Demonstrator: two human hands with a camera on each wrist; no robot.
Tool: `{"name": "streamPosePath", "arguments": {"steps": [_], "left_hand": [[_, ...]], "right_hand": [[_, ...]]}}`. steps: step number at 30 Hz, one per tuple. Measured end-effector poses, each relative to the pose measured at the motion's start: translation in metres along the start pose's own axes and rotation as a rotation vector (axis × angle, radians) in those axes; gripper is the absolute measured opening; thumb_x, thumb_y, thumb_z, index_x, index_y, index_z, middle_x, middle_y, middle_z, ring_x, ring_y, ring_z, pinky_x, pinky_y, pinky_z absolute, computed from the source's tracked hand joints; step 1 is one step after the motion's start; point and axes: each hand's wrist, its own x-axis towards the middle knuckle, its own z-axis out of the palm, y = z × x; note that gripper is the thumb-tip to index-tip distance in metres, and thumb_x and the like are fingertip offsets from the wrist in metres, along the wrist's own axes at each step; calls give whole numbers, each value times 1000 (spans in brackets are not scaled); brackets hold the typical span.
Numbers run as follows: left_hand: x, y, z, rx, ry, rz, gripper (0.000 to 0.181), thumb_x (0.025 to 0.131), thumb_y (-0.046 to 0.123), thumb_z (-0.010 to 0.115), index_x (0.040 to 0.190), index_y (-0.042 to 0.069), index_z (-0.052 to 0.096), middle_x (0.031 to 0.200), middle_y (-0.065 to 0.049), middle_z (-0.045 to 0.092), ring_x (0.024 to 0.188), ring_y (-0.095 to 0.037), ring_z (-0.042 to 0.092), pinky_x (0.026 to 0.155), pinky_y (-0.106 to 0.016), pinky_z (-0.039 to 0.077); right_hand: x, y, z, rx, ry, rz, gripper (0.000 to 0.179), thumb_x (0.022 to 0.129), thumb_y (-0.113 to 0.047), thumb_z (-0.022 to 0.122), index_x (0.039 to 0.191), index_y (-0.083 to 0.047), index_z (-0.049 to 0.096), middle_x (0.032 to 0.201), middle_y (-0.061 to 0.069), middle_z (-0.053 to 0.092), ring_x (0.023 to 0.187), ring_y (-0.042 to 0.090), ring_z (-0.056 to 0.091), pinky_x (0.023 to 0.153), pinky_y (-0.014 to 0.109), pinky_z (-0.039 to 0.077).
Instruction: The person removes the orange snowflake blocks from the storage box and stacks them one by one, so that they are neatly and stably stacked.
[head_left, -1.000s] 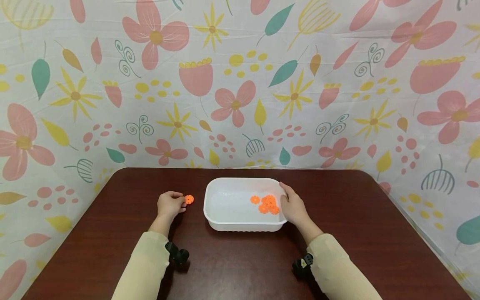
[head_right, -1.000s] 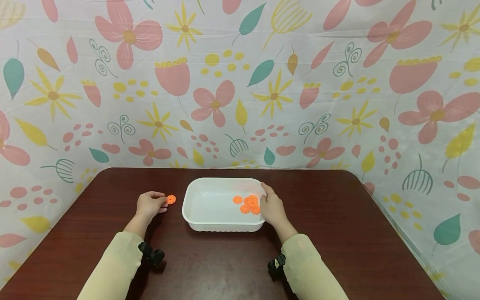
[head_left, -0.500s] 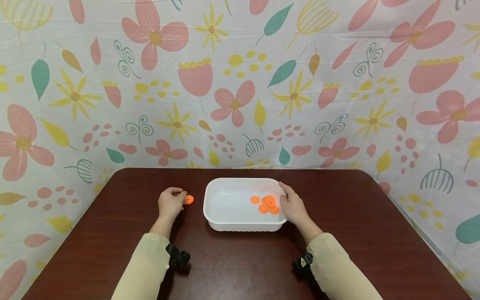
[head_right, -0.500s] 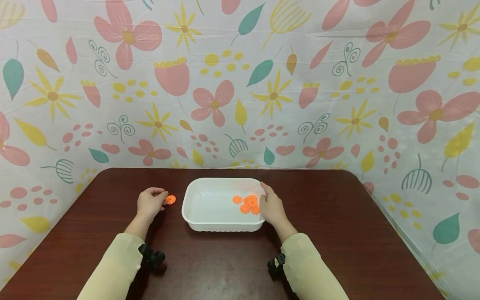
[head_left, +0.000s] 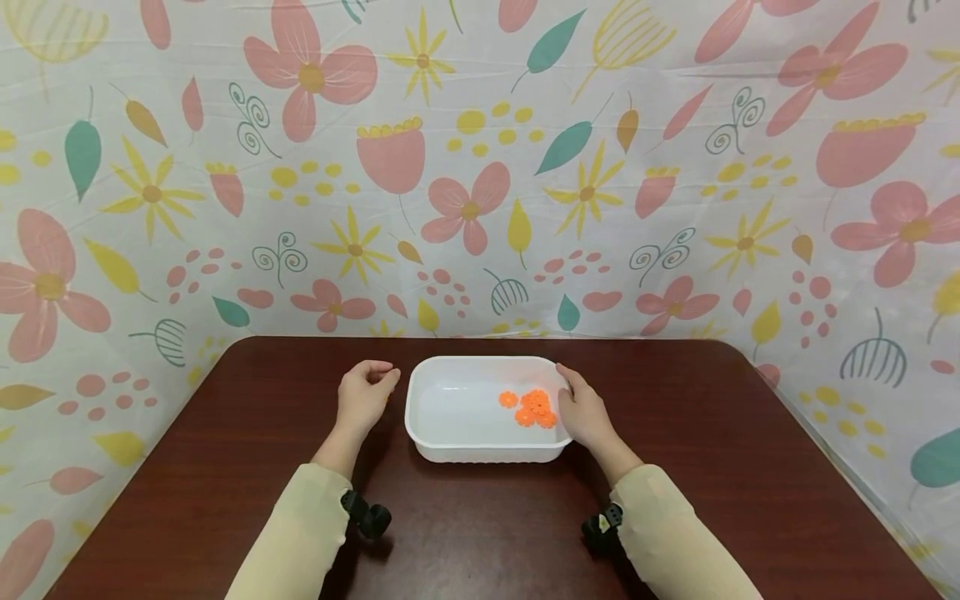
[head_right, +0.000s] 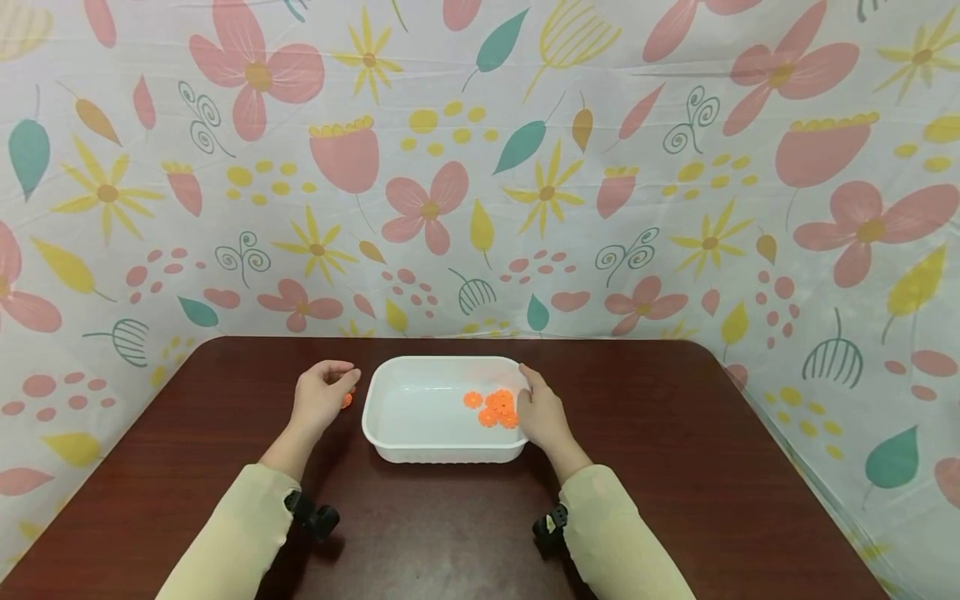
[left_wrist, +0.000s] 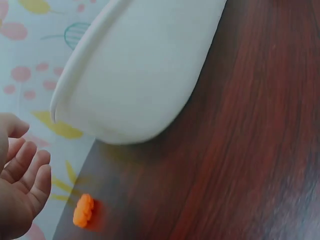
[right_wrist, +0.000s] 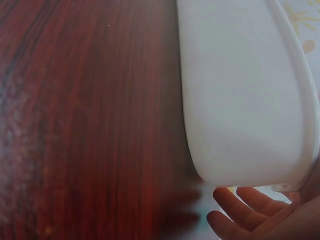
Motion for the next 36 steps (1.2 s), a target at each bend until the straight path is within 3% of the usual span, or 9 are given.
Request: {"name": "streamPosePath", "arguments": {"steps": [3,8,12,17,21,36], "left_hand": [[-2,5,4,8,10,40,22,87,20,66,102,4,67,90,-11,66,72,-15,59,60,-22,48],[-4,12,11,39,38,115,20,86,20,67,100,5,69,88,-11,67,78,-18,59,67,-23,47],[-6,16,17,18,37,163,17,85,17,68,98,6,69,87,-11,66,75,-17,59,64,-21,48],[-9,21,24,-49,-6,183,21,85,15,68,100,1,68,86,-11,65,68,-12,57,57,-19,48],[-11,25,31,-60,-41,185,22,85,15,69,101,1,67,85,-10,64,71,-13,57,59,-20,47],[-11,31,62,41,-151,244,23,84,18,71,103,5,66,88,-6,67,83,-19,62,71,-27,51]], "right_hand": [[0,0,1,-3,1,-2,48,100,-15,33,148,-14,31,150,19,34,137,36,33,110,53,30],[0,-2,3,-1,4,-7,48,100,-15,33,148,-13,31,150,18,34,138,36,32,111,52,29],[0,-3,4,3,3,3,48,100,-15,32,148,-14,31,150,18,34,138,35,32,111,52,29],[1,-4,5,4,0,13,48,100,-15,33,148,-15,31,150,18,34,138,35,32,111,52,29],[1,-4,6,3,-1,15,48,100,-15,34,148,-15,31,150,18,34,138,36,32,111,52,29],[1,-9,7,-2,7,-8,47,100,-16,34,147,-13,32,150,18,35,138,35,33,111,52,29]]}}
